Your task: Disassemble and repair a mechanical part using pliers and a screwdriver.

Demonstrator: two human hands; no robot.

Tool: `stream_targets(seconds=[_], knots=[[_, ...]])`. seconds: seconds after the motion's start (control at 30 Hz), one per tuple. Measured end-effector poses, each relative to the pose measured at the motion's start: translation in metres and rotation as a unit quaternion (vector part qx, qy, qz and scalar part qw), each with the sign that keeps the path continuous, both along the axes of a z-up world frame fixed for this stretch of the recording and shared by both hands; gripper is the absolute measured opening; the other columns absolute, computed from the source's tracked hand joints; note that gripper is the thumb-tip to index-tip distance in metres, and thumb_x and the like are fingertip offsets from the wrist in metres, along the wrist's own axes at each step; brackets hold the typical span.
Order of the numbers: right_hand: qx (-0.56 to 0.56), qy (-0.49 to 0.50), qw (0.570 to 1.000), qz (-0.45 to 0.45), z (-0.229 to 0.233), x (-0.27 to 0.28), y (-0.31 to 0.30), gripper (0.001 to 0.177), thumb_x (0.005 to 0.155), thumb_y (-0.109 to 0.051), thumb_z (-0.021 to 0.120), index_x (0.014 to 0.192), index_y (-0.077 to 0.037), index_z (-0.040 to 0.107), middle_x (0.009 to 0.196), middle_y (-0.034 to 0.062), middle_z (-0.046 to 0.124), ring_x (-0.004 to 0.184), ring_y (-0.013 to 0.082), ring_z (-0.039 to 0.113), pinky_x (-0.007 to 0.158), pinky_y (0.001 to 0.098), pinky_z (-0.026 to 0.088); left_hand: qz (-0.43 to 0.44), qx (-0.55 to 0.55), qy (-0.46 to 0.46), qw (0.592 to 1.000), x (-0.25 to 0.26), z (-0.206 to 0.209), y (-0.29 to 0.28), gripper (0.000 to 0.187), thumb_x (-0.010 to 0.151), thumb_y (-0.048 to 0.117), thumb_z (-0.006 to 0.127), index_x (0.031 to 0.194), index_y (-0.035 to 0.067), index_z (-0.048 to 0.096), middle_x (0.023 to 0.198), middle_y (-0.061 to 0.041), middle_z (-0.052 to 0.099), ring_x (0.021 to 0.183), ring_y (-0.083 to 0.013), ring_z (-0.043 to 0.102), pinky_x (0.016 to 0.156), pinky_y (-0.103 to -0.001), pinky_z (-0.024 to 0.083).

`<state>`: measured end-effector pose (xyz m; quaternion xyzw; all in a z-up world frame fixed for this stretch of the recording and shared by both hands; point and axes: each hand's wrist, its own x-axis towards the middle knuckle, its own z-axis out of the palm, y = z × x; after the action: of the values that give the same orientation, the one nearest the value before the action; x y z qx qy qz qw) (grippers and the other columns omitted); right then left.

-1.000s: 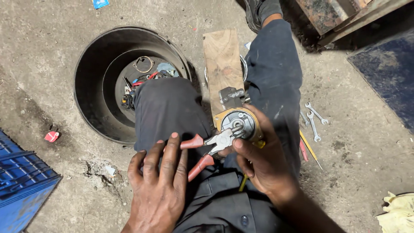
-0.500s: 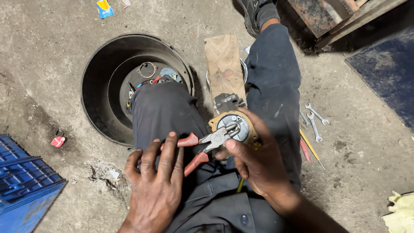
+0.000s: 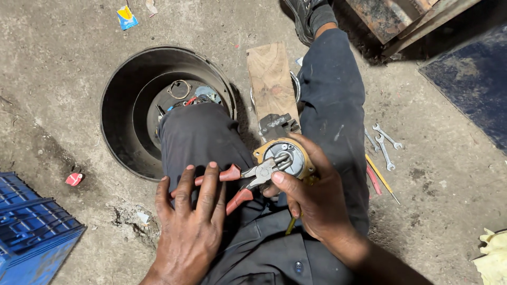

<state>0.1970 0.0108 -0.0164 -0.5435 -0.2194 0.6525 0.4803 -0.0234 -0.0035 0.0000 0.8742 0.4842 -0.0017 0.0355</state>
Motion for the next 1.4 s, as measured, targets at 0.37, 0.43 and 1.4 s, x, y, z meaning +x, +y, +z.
stream_targets(seconds=[0.37, 0.43, 1.4], knots=[[0.002, -0.004, 1.0, 0.002, -0.008, -0.001, 0.003, 0.069, 0.086, -0.005, 0.07, 0.149, 0.004, 0.043, 0.099, 0.0149, 0.073, 0.061, 0.0145, 0.07, 0.036, 0.0201, 0.042, -0.068, -0.006, 0.075, 0.995, -0.001, 0.014, 0.022, 0.037, 0.076, 0.025, 0.062, 0.108, 0.009, 0.067, 0.139, -0.019, 0.052, 0.102, -0.036, 0.055, 0.076, -0.051, 0.046], [0.005, -0.002, 1.0, 0.003, -0.01, -0.002, 0.003, 0.068, 0.087, -0.006, 0.069, 0.149, 0.005, 0.044, 0.098, 0.0152, 0.072, 0.06, 0.0149, 0.069, 0.036, 0.0202, 0.042, -0.076, -0.003, 0.083, 0.994, -0.001, 0.016, 0.025, 0.036, 0.075, 0.025, 0.062, 0.107, 0.009, 0.067, 0.134, -0.018, 0.054, 0.098, -0.0341, 0.057, 0.072, -0.047, 0.046], [0.027, 0.005, 0.999, 0.029, -0.034, 0.012, 0.029, 0.065, 0.09, -0.012, 0.07, 0.147, 0.007, 0.047, 0.099, 0.014, 0.074, 0.078, 0.0148, 0.075, 0.063, 0.0226, 0.061, -0.108, -0.035, 0.123, 0.986, 0.017, 0.02, 0.068, 0.057, 0.079, 0.027, 0.059, 0.13, 0.001, 0.062, 0.157, -0.019, 0.036, 0.132, -0.0421, 0.044, 0.101, -0.067, 0.038]])
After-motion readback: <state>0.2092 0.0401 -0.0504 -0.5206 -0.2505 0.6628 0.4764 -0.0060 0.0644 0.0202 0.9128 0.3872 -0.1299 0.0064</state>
